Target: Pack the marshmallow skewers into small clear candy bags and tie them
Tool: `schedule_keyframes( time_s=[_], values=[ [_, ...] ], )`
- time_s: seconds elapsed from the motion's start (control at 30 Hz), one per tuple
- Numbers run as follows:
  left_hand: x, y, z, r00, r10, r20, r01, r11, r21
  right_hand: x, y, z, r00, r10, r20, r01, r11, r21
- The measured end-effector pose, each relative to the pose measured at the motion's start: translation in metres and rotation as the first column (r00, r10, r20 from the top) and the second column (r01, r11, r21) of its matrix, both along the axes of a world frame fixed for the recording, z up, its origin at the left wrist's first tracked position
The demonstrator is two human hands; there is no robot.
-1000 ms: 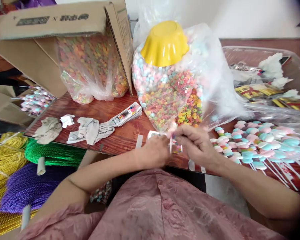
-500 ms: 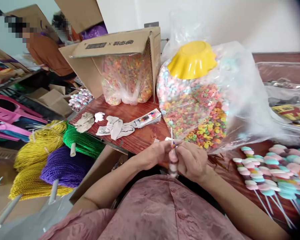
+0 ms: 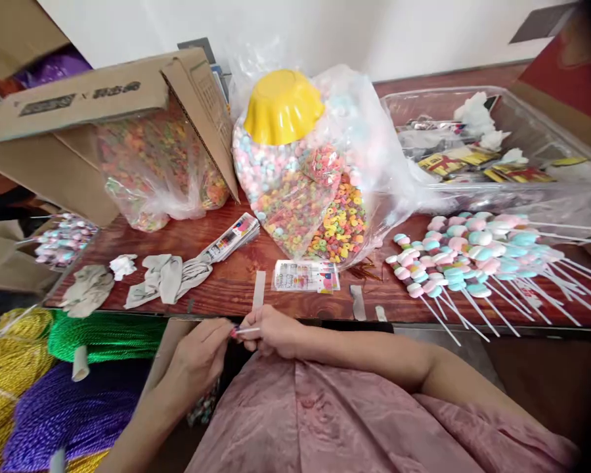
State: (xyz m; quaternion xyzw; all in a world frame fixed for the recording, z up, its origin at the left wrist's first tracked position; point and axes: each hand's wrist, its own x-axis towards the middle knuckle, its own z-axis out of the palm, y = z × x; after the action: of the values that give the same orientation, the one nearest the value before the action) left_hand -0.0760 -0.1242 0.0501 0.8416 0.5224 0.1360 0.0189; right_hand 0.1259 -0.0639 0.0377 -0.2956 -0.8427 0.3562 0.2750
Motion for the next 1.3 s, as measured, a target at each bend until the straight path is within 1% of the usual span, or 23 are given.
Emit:
schedule_keyframes(
  time_s=[0.03,0.07,0.1,0.13,0.17,0.2,0.27,0.3,0.33,0.4,0.47,0.5,0.53,0.57,0.63,0.73,0.83,0.9,1.0,1.07,1.17,1.23,1.3],
  values=[
    [-0.011,-0.009,0.0,0.987,0.089,-0.136,-0.112,0.978,-0.175,0.007,0.0,0.0,0.999,0.03,0.013,-0.03,0.999,0.011],
    [-0.021,-0.015,0.001,0.939,0.159,-0.305,-0.25,0.925,-0.288,0.018,0.001,0.001,0.999,0.047,0.024,-0.048,0.998,0.034],
    [-0.029,-0.019,0.002,0.87,0.198,-0.451,-0.363,0.876,-0.316,0.031,0.003,0.001,0.998,0.049,0.032,-0.051,0.997,0.065],
    [-0.033,-0.02,0.003,0.818,0.222,-0.531,-0.423,0.857,-0.293,0.046,0.006,0.001,0.999,0.022,0.037,-0.026,0.995,0.098],
    [-0.032,-0.016,0.004,0.812,0.222,-0.54,-0.411,0.875,-0.258,0.062,0.009,0.0,0.999,-0.023,0.047,0.016,0.991,0.129],
    [-0.025,-0.008,0.004,0.856,0.188,-0.481,-0.328,0.917,-0.225,0.08,0.013,-0.001,0.996,-0.07,0.059,0.06,0.986,0.157],
    [0.009,0.017,0.004,0.964,0.026,-0.265,-0.056,0.993,-0.106,0.118,0.021,-0.001,0.971,-0.229,0.072,0.21,0.956,0.203],
    [0.034,0.032,0.004,0.977,-0.052,-0.209,0.042,0.998,-0.053,0.138,0.025,0.0,0.939,-0.336,0.069,0.313,0.921,0.232],
    [0.061,0.049,0.003,0.972,-0.158,-0.174,0.155,0.987,-0.028,0.158,0.027,0.001,0.873,-0.484,0.067,0.444,0.844,0.3],
    [0.112,0.078,0.0,0.935,-0.299,-0.189,0.293,0.954,-0.062,0.196,0.028,0.006,0.7,-0.71,0.078,0.614,0.653,0.444],
    [0.149,0.099,-0.005,0.911,-0.322,-0.257,0.302,0.946,-0.116,0.232,0.019,0.012,0.51,-0.854,0.105,0.686,0.477,0.55],
    [0.159,0.106,-0.008,0.902,-0.327,-0.282,0.301,0.944,-0.134,0.247,0.011,0.013,0.437,-0.891,0.121,0.696,0.42,0.582],
    [0.165,0.11,-0.013,0.896,-0.325,-0.302,0.295,0.945,-0.142,0.26,0.001,0.014,0.382,-0.913,0.141,0.699,0.385,0.602],
    [0.166,0.112,-0.017,0.893,-0.325,-0.311,0.295,0.945,-0.139,0.27,-0.01,0.013,0.344,-0.923,0.169,0.696,0.372,0.614],
    [0.16,0.113,-0.025,0.897,-0.327,-0.296,0.313,0.945,-0.096,0.28,-0.031,0.006,0.315,-0.919,0.238,0.673,0.393,0.627],
    [0.148,0.113,-0.031,0.914,-0.337,-0.228,0.345,0.939,-0.006,0.275,-0.05,-0.01,0.285,-0.904,0.318,0.599,0.427,0.677],
    [0.143,0.117,-0.031,0.934,-0.324,-0.15,0.332,0.943,0.027,0.263,-0.049,-0.029,0.21,-0.918,0.335,0.55,0.394,0.736],
    [0.141,0.12,-0.032,0.947,-0.305,-0.097,0.311,0.949,0.052,0.258,-0.043,-0.038,0.187,-0.925,0.33,0.552,0.377,0.744],
    [0.14,0.121,-0.035,0.951,-0.295,-0.094,0.305,0.946,0.11,0.257,-0.038,-0.04,0.179,-0.93,0.322,0.58,0.364,0.729],
    [0.141,0.118,-0.037,0.95,-0.284,-0.129,0.299,0.947,0.118,0.26,-0.037,-0.029,0.178,-0.933,0.314,0.591,0.356,0.724],
    [0.142,0.111,-0.035,0.956,-0.248,-0.159,0.263,0.962,0.08,0.268,-0.03,0.004,0.186,-0.922,0.341,0.535,0.386,0.751],
    [0.144,0.108,-0.03,0.955,-0.233,-0.182,0.244,0.969,0.042,0.273,-0.015,0.033,0.169,-0.894,0.415,0.447,0.445,0.776],
    [0.146,0.109,-0.025,0.955,-0.222,-0.195,0.227,0.974,0.004,0.275,0.006,0.06,0.146,-0.835,0.53,0.368,0.543,0.755]
  ],
)
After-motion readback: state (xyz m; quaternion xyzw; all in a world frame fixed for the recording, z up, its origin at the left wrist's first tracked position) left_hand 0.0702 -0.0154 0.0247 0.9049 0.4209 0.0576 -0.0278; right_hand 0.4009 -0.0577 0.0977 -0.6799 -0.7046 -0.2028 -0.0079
